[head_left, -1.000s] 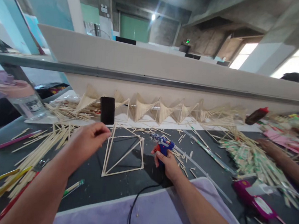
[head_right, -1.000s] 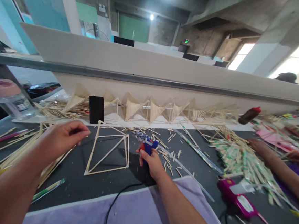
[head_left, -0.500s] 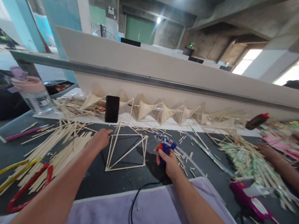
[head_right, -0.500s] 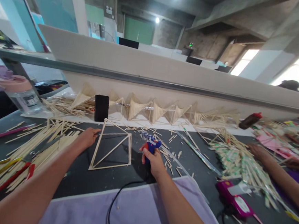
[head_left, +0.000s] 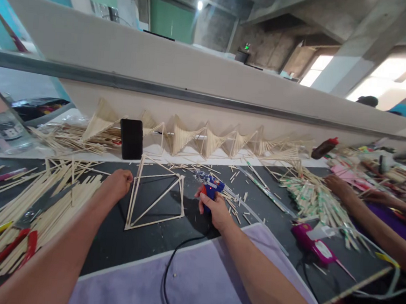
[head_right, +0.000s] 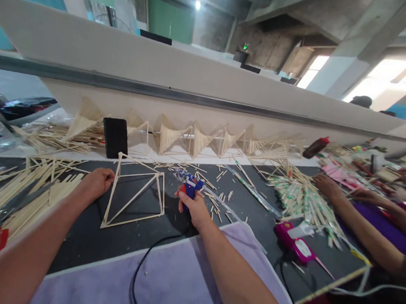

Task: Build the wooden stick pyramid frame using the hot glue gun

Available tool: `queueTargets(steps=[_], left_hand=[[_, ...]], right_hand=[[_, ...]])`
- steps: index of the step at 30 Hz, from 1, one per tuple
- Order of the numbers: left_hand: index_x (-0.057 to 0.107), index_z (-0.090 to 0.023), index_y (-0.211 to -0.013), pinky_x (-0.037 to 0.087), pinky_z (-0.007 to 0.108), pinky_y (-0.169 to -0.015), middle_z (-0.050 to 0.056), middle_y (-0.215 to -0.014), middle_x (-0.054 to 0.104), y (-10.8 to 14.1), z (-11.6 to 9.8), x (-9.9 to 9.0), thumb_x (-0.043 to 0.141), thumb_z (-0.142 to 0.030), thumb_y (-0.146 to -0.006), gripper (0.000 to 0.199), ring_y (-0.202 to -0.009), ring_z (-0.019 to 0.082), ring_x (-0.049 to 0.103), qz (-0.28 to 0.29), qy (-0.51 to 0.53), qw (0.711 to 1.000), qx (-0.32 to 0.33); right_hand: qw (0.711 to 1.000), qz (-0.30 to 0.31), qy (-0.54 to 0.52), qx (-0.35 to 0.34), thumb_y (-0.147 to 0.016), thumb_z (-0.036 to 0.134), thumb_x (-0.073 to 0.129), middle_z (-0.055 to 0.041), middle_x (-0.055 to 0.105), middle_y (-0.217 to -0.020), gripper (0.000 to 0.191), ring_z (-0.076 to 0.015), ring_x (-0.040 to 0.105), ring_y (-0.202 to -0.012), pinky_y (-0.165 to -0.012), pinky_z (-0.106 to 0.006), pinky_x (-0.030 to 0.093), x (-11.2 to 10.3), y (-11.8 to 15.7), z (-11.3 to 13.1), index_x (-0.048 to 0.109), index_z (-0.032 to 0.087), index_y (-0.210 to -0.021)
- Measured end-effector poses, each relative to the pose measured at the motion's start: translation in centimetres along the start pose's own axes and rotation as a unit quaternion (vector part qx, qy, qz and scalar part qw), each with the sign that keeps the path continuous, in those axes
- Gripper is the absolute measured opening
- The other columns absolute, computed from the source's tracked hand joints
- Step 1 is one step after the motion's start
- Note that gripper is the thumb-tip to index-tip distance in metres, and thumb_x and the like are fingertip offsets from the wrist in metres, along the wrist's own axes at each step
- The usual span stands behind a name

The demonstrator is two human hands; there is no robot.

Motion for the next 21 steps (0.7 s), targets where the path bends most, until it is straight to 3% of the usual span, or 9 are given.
queueTargets(steps=[5, 12, 18, 21], left_hand=[[0.061, -0.018, -0.087, 0.043, 0.028, -0.072, 0.009, -0.088, 0.064, 0.0, -0.2, -0.1, 0.041, -0.027, -0.075, 0.025, -0.083, 0.023, 0.060, 0.000, -0.003, 1.000, -0.001], [0.059, -0.018, -0.074, 0.043, 0.027, -0.067, 0.008, -0.082, 0.066, 0.0, 0.5, -0.6, 0.043, -0.021, -0.072, 0.016, -0.078, 0.021, 0.061, 0.012, -0.009, 1.000, -0.025], [0.059, -0.015, -0.073, 0.043, 0.031, -0.066, 0.010, -0.073, 0.064, 0.1, 2.5, -3.4, 0.041, -0.030, -0.079, 0.023, -0.075, 0.024, 0.061, 0.009, -0.045, 0.996, -0.076], [0.060, -0.015, -0.087, 0.043, 0.033, -0.071, 0.009, -0.080, 0.063, 1.0, 1.4, -6.3, 0.037, -0.031, -0.082, 0.028, -0.079, 0.024, 0.059, -0.013, -0.057, 0.995, -0.078]], right_hand=[[1.000, 0.000, -0.005, -0.005, -0.075, 0.034, 0.062, -0.0021, 0.064, -0.082, 0.024, -0.0068, 0.048, -0.040, -0.041, -0.023, 0.035, 0.0, 0.0, 0.1, 0.057, 0.018, -0.091], [1.000, -0.001, 0.012, -0.009, -0.075, 0.035, 0.062, -0.0020, 0.064, -0.082, 0.024, -0.0070, 0.047, -0.041, -0.043, -0.023, 0.036, 0.0, 0.1, 0.1, 0.057, 0.018, -0.092], [1.000, -0.007, 0.018, -0.012, -0.074, 0.037, 0.062, -0.0015, 0.064, -0.081, 0.024, -0.0071, 0.047, -0.040, -0.042, -0.023, 0.035, -0.3, 0.2, 0.3, 0.057, 0.019, -0.090], [1.000, -0.008, 0.018, -0.012, -0.073, 0.037, 0.062, -0.0018, 0.064, -0.082, 0.026, -0.0069, 0.047, -0.040, -0.042, -0.023, 0.036, -0.5, 0.1, 0.2, 0.057, 0.019, -0.092]])
Point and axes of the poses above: each hand's wrist, its own y-axis away from the middle knuckle, its own x-axis out of the palm, z = x × y, the point moved 10 cm from there along -y, towards the middle knuckle
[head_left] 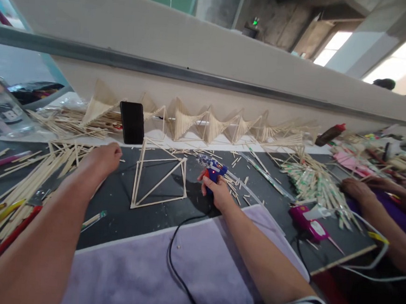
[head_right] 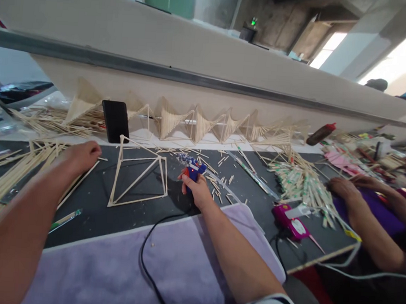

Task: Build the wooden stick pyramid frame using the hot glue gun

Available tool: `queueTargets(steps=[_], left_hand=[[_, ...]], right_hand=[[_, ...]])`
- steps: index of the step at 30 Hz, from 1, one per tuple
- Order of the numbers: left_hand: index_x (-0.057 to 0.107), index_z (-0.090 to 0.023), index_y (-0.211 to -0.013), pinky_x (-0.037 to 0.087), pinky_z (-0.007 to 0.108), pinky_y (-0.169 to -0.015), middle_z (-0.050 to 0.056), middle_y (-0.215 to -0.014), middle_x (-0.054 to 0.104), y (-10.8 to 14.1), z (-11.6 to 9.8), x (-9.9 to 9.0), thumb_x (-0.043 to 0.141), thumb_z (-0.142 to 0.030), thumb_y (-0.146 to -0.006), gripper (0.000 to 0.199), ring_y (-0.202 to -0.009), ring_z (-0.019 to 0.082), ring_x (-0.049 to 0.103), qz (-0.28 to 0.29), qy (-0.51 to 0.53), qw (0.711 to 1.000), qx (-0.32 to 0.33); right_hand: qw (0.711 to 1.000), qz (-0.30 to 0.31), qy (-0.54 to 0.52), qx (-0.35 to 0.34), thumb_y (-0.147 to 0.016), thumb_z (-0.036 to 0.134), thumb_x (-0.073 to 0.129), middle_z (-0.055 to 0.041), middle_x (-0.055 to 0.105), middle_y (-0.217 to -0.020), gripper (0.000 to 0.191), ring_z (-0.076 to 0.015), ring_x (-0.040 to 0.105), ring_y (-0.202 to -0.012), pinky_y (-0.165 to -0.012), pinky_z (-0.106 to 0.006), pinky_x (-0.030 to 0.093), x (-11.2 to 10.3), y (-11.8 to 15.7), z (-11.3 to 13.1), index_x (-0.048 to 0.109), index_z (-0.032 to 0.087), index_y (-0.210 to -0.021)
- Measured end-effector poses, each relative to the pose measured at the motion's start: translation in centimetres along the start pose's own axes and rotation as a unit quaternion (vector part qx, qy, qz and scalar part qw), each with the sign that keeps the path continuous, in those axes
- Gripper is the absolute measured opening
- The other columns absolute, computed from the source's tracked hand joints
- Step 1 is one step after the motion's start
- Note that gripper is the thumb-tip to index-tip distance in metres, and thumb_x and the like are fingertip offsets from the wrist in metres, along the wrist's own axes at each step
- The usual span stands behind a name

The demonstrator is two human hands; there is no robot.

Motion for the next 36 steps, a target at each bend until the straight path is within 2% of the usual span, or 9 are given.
queueTargets(steps=[2, 5, 7, 9, 12, 21, 28, 34, 36], left_hand=[[0.055, -0.019, -0.106, 0.043, 0.031, -0.075, 0.006, -0.095, 0.061, 1.6, -2.1, -3.7, 0.036, -0.029, -0.082, 0.031, -0.087, 0.022, 0.057, -0.062, 0.011, 0.997, 0.036], [0.057, -0.022, -0.100, 0.041, 0.028, -0.080, 0.000, -0.092, 0.060, 5.6, -5.7, -9.5, 0.039, -0.034, -0.083, 0.027, -0.084, 0.017, 0.056, -0.164, 0.065, 0.982, 0.073], [0.059, -0.024, -0.094, 0.040, 0.025, -0.080, -0.003, -0.090, 0.062, 8.2, -8.0, -12.0, 0.041, -0.036, -0.084, 0.024, -0.082, 0.015, 0.056, -0.193, 0.103, 0.970, 0.105], [0.060, -0.025, -0.089, 0.040, 0.024, -0.076, -0.004, -0.089, 0.064, 9.8, -9.6, -13.0, 0.044, -0.036, -0.083, 0.020, -0.082, 0.015, 0.057, -0.197, 0.118, 0.965, 0.126], [0.061, -0.024, -0.085, 0.040, 0.024, -0.071, -0.003, -0.086, 0.066, 10.2, -10.6, -12.5, 0.046, -0.033, -0.083, 0.018, -0.082, 0.017, 0.059, -0.178, 0.121, 0.967, 0.140], [0.057, -0.023, -0.074, 0.036, 0.025, -0.059, -0.001, -0.073, 0.062, 9.4, -13.5, -7.6, 0.036, -0.046, -0.086, 0.034, -0.068, 0.016, 0.057, -0.097, 0.105, 0.972, 0.188], [0.055, -0.028, -0.093, 0.040, 0.025, -0.072, 0.000, -0.091, 0.064, 10.3, -14.9, -7.5, 0.040, -0.039, -0.086, 0.020, -0.081, 0.018, 0.058, -0.103, 0.101, 0.974, 0.177], [0.055, -0.029, -0.090, 0.040, 0.025, -0.066, -0.004, -0.084, 0.064, 9.8, -14.0, -7.9, 0.044, -0.040, -0.084, 0.017, -0.075, 0.015, 0.058, -0.111, 0.077, 0.982, 0.131], [0.056, -0.029, -0.088, 0.039, 0.024, -0.060, -0.005, -0.077, 0.063, 10.1, -14.4, -7.3, 0.044, -0.042, -0.083, 0.019, -0.067, 0.014, 0.058, -0.068, 0.085, 0.983, 0.145]], right_hand=[[1.000, -0.004, -0.002, -0.002, -0.073, 0.037, 0.062, -0.0016, 0.064, -0.082, 0.027, -0.0067, 0.047, -0.040, -0.042, -0.023, 0.036, -0.2, 0.0, 0.0, 0.057, 0.019, -0.092], [1.000, -0.008, -0.002, -0.006, -0.074, 0.036, 0.062, -0.0010, 0.063, -0.081, 0.027, -0.0065, 0.046, -0.040, -0.042, -0.023, 0.036, -0.3, 0.0, 0.0, 0.057, 0.018, -0.093], [1.000, -0.010, 0.002, -0.008, -0.074, 0.037, 0.062, -0.0009, 0.063, -0.080, 0.027, -0.0066, 0.046, -0.040, -0.042, -0.023, 0.036, -0.3, 0.0, 0.0, 0.057, 0.018, -0.093], [1.000, -0.013, 0.008, -0.010, -0.074, 0.037, 0.062, -0.0009, 0.063, -0.079, 0.026, -0.0067, 0.046, -0.040, -0.042, -0.023, 0.036, -0.3, 0.1, 0.1, 0.057, 0.019, -0.092], [1.000, -0.017, 0.012, -0.013, -0.074, 0.038, 0.062, -0.0012, 0.064, -0.080, 0.025, -0.0066, 0.045, -0.040, -0.042, -0.023, 0.036, -0.2, 0.1, 0.2, 0.057, 0.019, -0.089], [0.999, -0.039, -0.030, 0.003, -0.072, 0.033, 0.065, -0.0017, 0.063, -0.077, 0.023, -0.0106, 0.054, -0.052, -0.052, -0.025, 0.044, -1.0, -0.2, -0.2, 0.057, 0.018, -0.088], [0.999, -0.014, -0.028, 0.029, -0.071, 0.035, 0.066, -0.0013, 0.063, -0.075, 0.025, -0.0101, 0.053, -0.051, -0.050, -0.025, 0.044, -0.7, -0.3, -0.7, 0.058, 0.018, -0.086], [0.999, -0.009, 0.003, 0.048, -0.071, 0.035, 0.065, 0.0017, 0.058, -0.058, 0.024, -0.0098, 0.050, -0.046, -0.049, -0.024, 0.043, -0.7, -0.5, -1.5, 0.058, 0.017, -0.087], [0.998, -0.019, 0.007, 0.054, -0.071, 0.034, 0.065, 0.0027, 0.056, -0.056, 0.024, -0.0097, 0.049, -0.045, -0.048, -0.024, 0.043, -1.0, -0.6, -1.7, 0.058, 0.018, -0.086]])
Point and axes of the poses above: each hand's wrist, its own y-axis away from the middle knuckle, its own x-axis out of the palm, z = x × y, the point moved 10 cm from there along -y, towards the middle knuckle
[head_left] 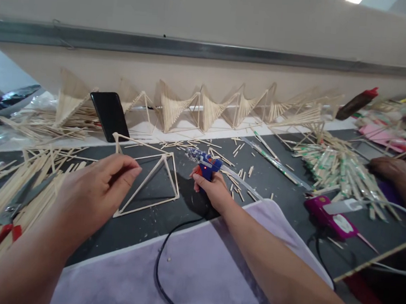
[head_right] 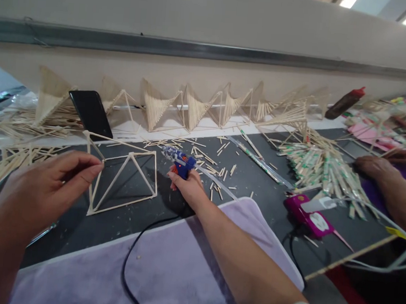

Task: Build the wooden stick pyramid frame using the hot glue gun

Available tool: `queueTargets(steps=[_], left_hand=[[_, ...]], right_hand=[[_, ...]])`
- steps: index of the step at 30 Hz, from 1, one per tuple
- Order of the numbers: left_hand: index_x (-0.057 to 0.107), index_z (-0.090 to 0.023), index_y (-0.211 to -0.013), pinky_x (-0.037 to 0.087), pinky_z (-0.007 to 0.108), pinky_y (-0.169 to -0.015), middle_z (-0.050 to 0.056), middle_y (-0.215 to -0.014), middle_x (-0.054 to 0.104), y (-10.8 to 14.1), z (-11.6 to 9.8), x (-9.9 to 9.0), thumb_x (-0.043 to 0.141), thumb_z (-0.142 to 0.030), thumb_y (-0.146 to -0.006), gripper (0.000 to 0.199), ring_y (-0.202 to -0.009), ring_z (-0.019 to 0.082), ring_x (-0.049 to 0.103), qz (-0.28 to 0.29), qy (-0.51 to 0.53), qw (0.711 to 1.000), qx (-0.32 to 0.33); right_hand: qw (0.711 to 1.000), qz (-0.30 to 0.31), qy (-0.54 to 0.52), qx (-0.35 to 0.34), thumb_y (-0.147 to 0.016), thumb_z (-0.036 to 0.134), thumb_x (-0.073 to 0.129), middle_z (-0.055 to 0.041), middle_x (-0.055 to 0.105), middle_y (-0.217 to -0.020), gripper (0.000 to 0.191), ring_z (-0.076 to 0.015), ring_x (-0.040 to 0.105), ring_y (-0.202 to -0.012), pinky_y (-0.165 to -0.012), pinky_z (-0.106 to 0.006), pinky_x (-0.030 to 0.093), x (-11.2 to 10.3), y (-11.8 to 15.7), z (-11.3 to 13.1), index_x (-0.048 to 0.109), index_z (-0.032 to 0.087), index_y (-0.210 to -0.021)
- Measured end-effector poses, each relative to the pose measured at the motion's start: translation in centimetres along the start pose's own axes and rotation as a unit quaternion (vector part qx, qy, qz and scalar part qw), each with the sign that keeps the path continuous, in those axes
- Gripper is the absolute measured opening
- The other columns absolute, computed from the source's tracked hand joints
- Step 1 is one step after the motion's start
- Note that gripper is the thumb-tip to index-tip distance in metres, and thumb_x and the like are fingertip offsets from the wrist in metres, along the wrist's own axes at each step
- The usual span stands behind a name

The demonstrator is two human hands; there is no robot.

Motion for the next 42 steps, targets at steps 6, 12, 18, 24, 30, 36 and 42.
queueTargets(steps=[6, 12, 18, 24, 30, 36, 42], left_hand=[[0.057, -0.022, -0.099, 0.044, 0.026, -0.072, 0.004, -0.095, 0.063, 3.3, -2.8, 7.7, 0.037, -0.034, -0.088, 0.026, -0.082, 0.017, 0.060, 0.231, 0.021, 0.970, 0.073], [0.054, -0.016, -0.096, 0.045, 0.029, -0.070, 0.010, -0.097, 0.054, 4.0, -2.7, 14.4, 0.036, -0.015, -0.085, 0.021, -0.077, 0.017, 0.062, 0.310, -0.081, 0.946, 0.052], [0.049, -0.016, -0.093, 0.044, 0.030, -0.060, 0.010, -0.101, 0.052, 3.0, -2.3, 15.1, 0.032, -0.004, -0.079, 0.025, -0.073, 0.019, 0.062, 0.289, -0.127, 0.945, 0.080], [0.048, -0.017, -0.094, 0.044, 0.030, -0.061, 0.009, -0.093, 0.054, 2.9, -1.7, 14.2, 0.034, -0.004, -0.078, 0.024, -0.072, 0.019, 0.062, 0.294, -0.134, 0.944, 0.067], [0.051, -0.016, -0.100, 0.045, 0.034, -0.071, 0.012, -0.099, 0.058, 3.4, -1.7, 14.0, 0.035, 0.002, -0.073, 0.036, -0.086, 0.023, 0.062, 0.342, -0.112, 0.931, 0.062], [0.054, -0.015, -0.100, 0.044, 0.031, -0.076, 0.013, -0.103, 0.058, 3.7, -2.2, 13.4, 0.038, -0.005, -0.079, 0.029, -0.088, 0.020, 0.062, 0.367, -0.082, 0.925, 0.048], [0.055, -0.017, -0.105, 0.042, 0.030, -0.080, 0.010, -0.101, 0.059, 5.7, -3.7, 10.8, 0.035, -0.005, -0.079, 0.034, -0.089, 0.018, 0.059, 0.346, -0.041, 0.931, 0.112]], right_hand=[[0.999, -0.018, 0.034, 0.013, -0.071, 0.035, 0.062, 0.0044, 0.055, -0.053, 0.025, -0.0099, 0.050, -0.044, -0.047, -0.023, 0.044, -0.6, -0.1, -0.6, 0.057, 0.019, -0.088], [0.999, -0.012, 0.031, 0.009, -0.072, 0.034, 0.061, 0.0036, 0.056, -0.055, 0.024, -0.0102, 0.050, -0.045, -0.048, -0.023, 0.045, -0.6, -0.1, -0.8, 0.056, 0.019, -0.090], [0.999, -0.016, 0.032, 0.011, -0.072, 0.034, 0.061, 0.0019, 0.059, -0.062, 0.023, -0.0096, 0.050, -0.046, -0.048, -0.023, 0.045, -0.5, -0.1, -0.5, 0.056, 0.019, -0.089], [0.999, -0.024, 0.033, 0.010, -0.071, 0.034, 0.061, 0.0009, 0.060, -0.062, 0.025, -0.0096, 0.050, -0.045, -0.048, -0.023, 0.044, -0.7, -0.1, -0.4, 0.056, 0.018, -0.091], [0.999, -0.027, 0.020, 0.015, -0.071, 0.032, 0.061, 0.0018, 0.059, -0.060, 0.024, -0.0094, 0.048, -0.044, -0.047, -0.023, 0.043, -0.6, 0.0, -0.1, 0.056, 0.018, -0.089], [0.999, -0.030, 0.012, 0.019, -0.069, 0.032, 0.062, 0.0003, 0.062, -0.070, 0.024, -0.0088, 0.048, -0.043, -0.045, -0.023, 0.041, -0.5, 0.0, -0.3, 0.054, 0.018, -0.088], [0.999, -0.028, 0.025, 0.024, -0.068, 0.031, 0.062, -0.0017, 0.063, -0.079, 0.026, -0.0077, 0.047, -0.044, -0.045, -0.024, 0.040, -0.2, 0.1, -0.3, 0.057, 0.017, -0.088]])
Point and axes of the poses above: each hand's wrist, its own y-axis away from the middle knuckle, its own x-axis out of the palm, z = x × y, the point moved 10 cm from there along -y, towards the middle knuckle
